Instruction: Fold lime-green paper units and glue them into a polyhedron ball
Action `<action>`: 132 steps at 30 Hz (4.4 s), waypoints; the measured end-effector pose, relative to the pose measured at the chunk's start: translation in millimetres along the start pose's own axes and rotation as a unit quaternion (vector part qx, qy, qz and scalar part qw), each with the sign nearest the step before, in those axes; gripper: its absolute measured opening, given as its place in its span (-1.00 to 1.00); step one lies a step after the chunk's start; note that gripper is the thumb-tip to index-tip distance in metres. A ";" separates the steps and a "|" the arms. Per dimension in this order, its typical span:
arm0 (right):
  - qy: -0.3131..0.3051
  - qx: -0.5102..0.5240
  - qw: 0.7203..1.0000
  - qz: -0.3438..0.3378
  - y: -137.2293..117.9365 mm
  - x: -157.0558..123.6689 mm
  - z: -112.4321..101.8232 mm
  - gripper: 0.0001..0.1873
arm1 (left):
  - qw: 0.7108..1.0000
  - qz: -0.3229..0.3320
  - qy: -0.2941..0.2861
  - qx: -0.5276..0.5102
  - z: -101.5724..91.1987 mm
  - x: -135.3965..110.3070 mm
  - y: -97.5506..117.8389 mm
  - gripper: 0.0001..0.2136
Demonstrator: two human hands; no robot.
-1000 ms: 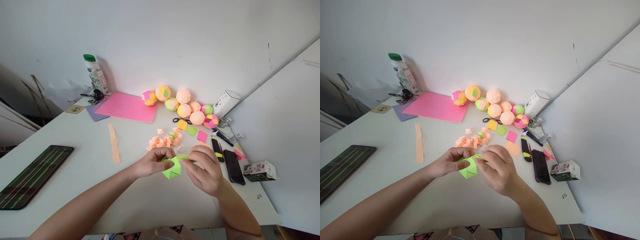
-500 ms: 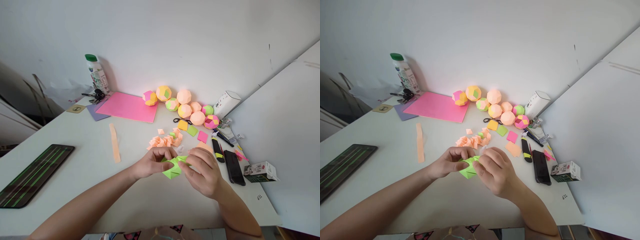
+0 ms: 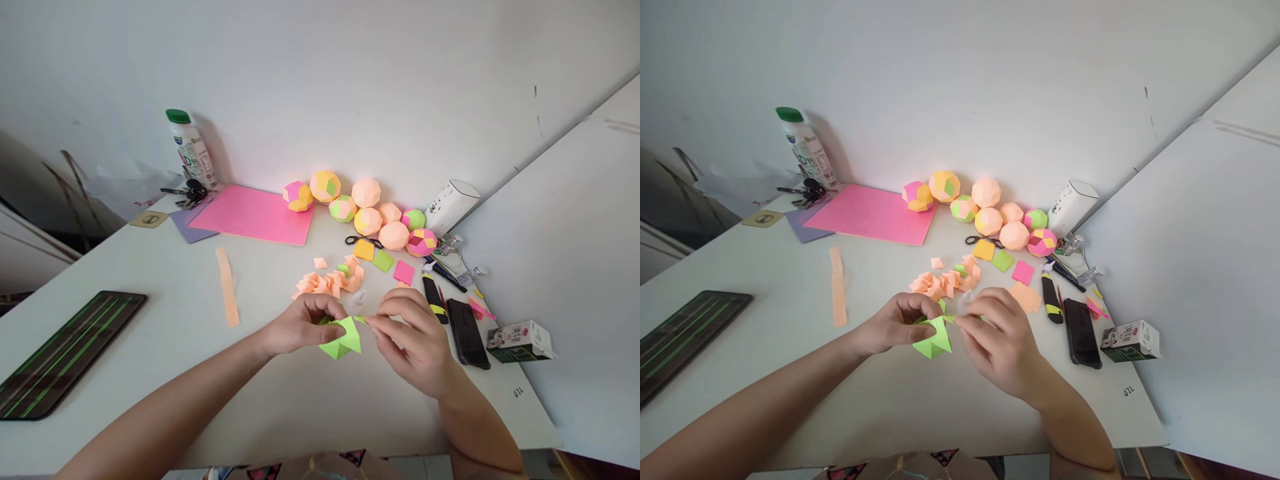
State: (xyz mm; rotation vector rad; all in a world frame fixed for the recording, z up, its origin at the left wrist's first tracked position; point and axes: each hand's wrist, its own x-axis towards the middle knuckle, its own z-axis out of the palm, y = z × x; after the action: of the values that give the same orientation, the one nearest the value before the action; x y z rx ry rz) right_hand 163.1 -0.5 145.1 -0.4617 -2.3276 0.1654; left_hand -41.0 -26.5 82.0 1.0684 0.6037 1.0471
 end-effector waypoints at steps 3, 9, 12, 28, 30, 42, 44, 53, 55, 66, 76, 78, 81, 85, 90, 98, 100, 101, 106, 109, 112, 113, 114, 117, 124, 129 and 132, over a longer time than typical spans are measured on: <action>0.004 0.115 0.987 0.115 2.0 0.8 -1.0 -0.85 | 0.999 -0.037 -0.019 0.019 -2.4 -1.2 2.8 -0.86; -0.108 0.345 0.854 0.375 12.7 2.0 4.7 -0.79 | 0.991 -0.076 -0.061 0.093 -12.5 -5.3 12.9 -0.89; -0.109 0.425 0.791 0.427 19.1 -0.2 17.3 -0.76 | 0.987 -0.087 -0.061 0.120 -17.5 -7.5 18.6 -0.88; -0.080 0.511 0.719 0.464 20.0 -7.4 41.5 -0.79 | 0.982 -0.115 -0.030 0.146 -19.1 -5.8 22.9 -0.92; -0.081 0.512 0.719 0.462 19.7 -7.6 41.5 -0.80 | 0.982 -0.116 -0.032 0.145 -19.1 -5.8 22.8 -0.92; -0.084 0.492 0.729 0.469 17.0 -6.3 40.8 -0.78 | 0.982 -0.127 -0.024 0.141 -18.3 -5.5 22.7 -0.91; -0.087 0.482 0.735 0.470 15.3 -6.4 40.6 -0.78 | 0.981 -0.137 -0.020 0.140 -18.5 -5.4 22.3 -0.90; -0.098 0.442 0.755 0.473 13.3 -9.0 45.6 -0.78 | 0.972 -0.164 -0.008 0.170 -20.9 -5.3 20.6 -0.90; -0.099 0.441 0.758 0.470 13.6 -9.9 46.7 -0.78 | 0.973 -0.167 -0.009 0.158 -20.5 -4.6 20.9 -0.87; -0.120 0.472 0.730 0.480 13.4 -9.9 50.0 -0.75 | 0.977 -0.137 -0.025 0.163 -21.2 -6.8 22.7 -0.58; -0.163 0.469 0.729 0.471 13.7 -10.0 50.4 -0.74 | 0.973 -0.147 -0.059 0.170 -19.1 -8.5 26.5 -0.56; -0.173 0.473 0.728 0.465 13.2 -10.1 50.1 -0.74 | 0.972 -0.149 -0.064 0.171 -19.0 -8.8 26.8 -0.56; -0.183 0.474 0.726 0.463 12.9 -10.3 50.1 -0.74 | 0.970 -0.152 -0.070 0.176 -19.4 -8.8 26.3 -0.54; -0.195 0.476 0.719 0.468 14.0 -11.3 50.8 -0.74 | 0.968 -0.163 -0.080 0.172 -20.2 -8.5 25.3 -0.53; -0.205 0.496 0.703 0.467 14.9 -16.9 55.7 -0.72 | 0.965 -0.174 -0.095 0.173 -18.3 -8.6 25.9 -0.51; -0.178 0.536 0.679 0.469 4.9 -18.1 65.9 -0.67 | 0.970 -0.144 -0.073 0.183 -21.3 -13.8 23.6 -0.48; -0.149 0.550 0.681 0.459 3.3 -17.5 67.1 -0.66 | 0.982 -0.082 -0.002 0.168 -23.6 -18.5 18.5 -0.52; -0.133 0.554 0.685 0.454 2.9 -17.5 67.7 -0.66 | 0.988 -0.050 0.043 0.142 -24.4 -21.2 15.0 -0.56; -0.042 0.503 0.766 0.398 3.0 -19.1 70.6 -0.76 | 0.949 -0.018 0.315 -0.001 -22.7 -35.9 -6.8 -0.74; 0.005 0.464 0.814 0.349 1.5 -19.9 72.0 -0.78 | 0.971 -0.117 0.209 0.003 -13.8 -43.5 -16.5 -0.68; 0.033 0.417 0.849 0.323 -1.8 -20.5 74.7 -0.80 | 0.970 -0.237 -0.017 -0.046 1.1 -46.7 -25.7 -0.86; 0.039 0.405 0.856 0.320 -3.1 -20.6 76.3 -0.81 | 0.971 -0.224 -0.031 -0.083 6.2 -46.6 -29.1 -0.78; 0.045 0.397 0.860 0.317 -4.5 -20.5 78.3 -0.82 | 0.976 -0.185 -0.016 -0.118 10.8 -46.1 -32.5 -0.71; 0.062 0.377 0.872 0.306 -8.5 -19.4 85.5 -0.83 | 0.973 -0.100 0.069 -0.199 18.9 -43.4 -39.7 -0.66; 0.092 0.318 0.902 0.279 -15.3 -16.5 104.3 -0.81 | 0.946 -0.067 0.178 -0.262 18.1 -40.1 -38.0 -0.75; 0.085 0.315 0.904 0.275 -17.3 -17.7 111.0 -0.81 | 0.940 -0.053 0.219 -0.255 16.4 -39.0 -38.1 -0.80; 0.048 0.339 0.902 0.264 -16.7 -18.0 108.0 -0.81 | 0.942 -0.043 0.226 -0.246 12.2 -39.0 -36.0 -0.86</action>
State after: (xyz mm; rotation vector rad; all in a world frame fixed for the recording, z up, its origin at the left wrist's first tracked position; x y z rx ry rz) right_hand 94.7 -20.9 60.3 -0.6979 -1.8306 1.1400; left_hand -33.1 -70.6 51.0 0.3590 0.6968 1.2914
